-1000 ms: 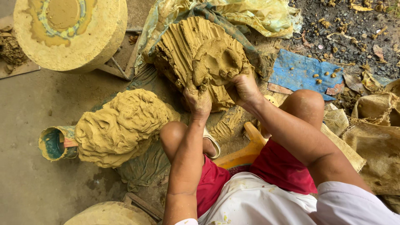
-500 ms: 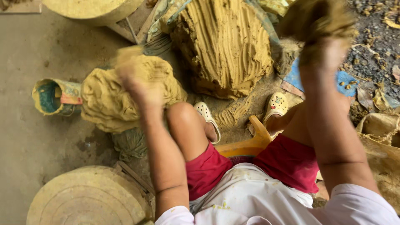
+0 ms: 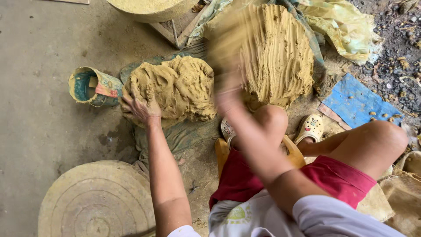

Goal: The person kneads a large mass of clay by hand, repeatedly pulling portions of the clay and pressing them back into the main pile on a covered workspace.

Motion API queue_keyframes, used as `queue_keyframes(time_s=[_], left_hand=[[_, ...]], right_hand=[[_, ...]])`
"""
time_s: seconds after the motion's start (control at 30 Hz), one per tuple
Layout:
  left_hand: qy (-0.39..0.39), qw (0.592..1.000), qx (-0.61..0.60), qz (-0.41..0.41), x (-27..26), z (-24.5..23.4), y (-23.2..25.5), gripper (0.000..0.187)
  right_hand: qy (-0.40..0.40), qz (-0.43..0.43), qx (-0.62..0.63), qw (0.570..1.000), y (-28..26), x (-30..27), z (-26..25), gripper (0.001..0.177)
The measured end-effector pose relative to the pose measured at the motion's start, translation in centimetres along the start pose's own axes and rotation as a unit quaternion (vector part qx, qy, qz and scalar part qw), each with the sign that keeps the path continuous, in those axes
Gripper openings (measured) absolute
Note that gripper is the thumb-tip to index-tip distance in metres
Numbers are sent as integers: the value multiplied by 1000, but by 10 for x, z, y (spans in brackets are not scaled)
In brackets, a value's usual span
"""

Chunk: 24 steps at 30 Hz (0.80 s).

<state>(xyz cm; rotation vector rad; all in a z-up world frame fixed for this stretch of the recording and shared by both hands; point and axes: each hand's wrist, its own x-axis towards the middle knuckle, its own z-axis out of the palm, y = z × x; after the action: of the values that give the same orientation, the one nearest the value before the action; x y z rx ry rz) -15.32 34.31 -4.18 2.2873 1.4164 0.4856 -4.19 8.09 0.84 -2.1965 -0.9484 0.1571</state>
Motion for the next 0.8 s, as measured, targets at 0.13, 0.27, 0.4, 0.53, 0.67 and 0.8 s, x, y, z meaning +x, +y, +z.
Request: queue_keyframes(time_s=[0.13,0.27,0.4,0.53,0.67,0.8], left_hand=[[5,1000,-17,26,6,-6,8,83],[-42,998,17,-42,-10,-12,17,81],[15,999,28,29,-10,-13,-3,84],[15,999,12,28,3,-1,-19,84],[41,996,-3,80,7,3,-28,79],[10,999,9,43,6,1,-27,80]], right_hand=[[10,14,-42,999,-34,4,59,72],[45,-106,-8,993,2,-5,65,60],[-30,-13,34,999,-21,-13,56,81],[-164,186,260,933,-54,5,-8,69],[-48,49,379,923,-34,13,-121,61],[48,83,330,939,41,-16,-243,56]])
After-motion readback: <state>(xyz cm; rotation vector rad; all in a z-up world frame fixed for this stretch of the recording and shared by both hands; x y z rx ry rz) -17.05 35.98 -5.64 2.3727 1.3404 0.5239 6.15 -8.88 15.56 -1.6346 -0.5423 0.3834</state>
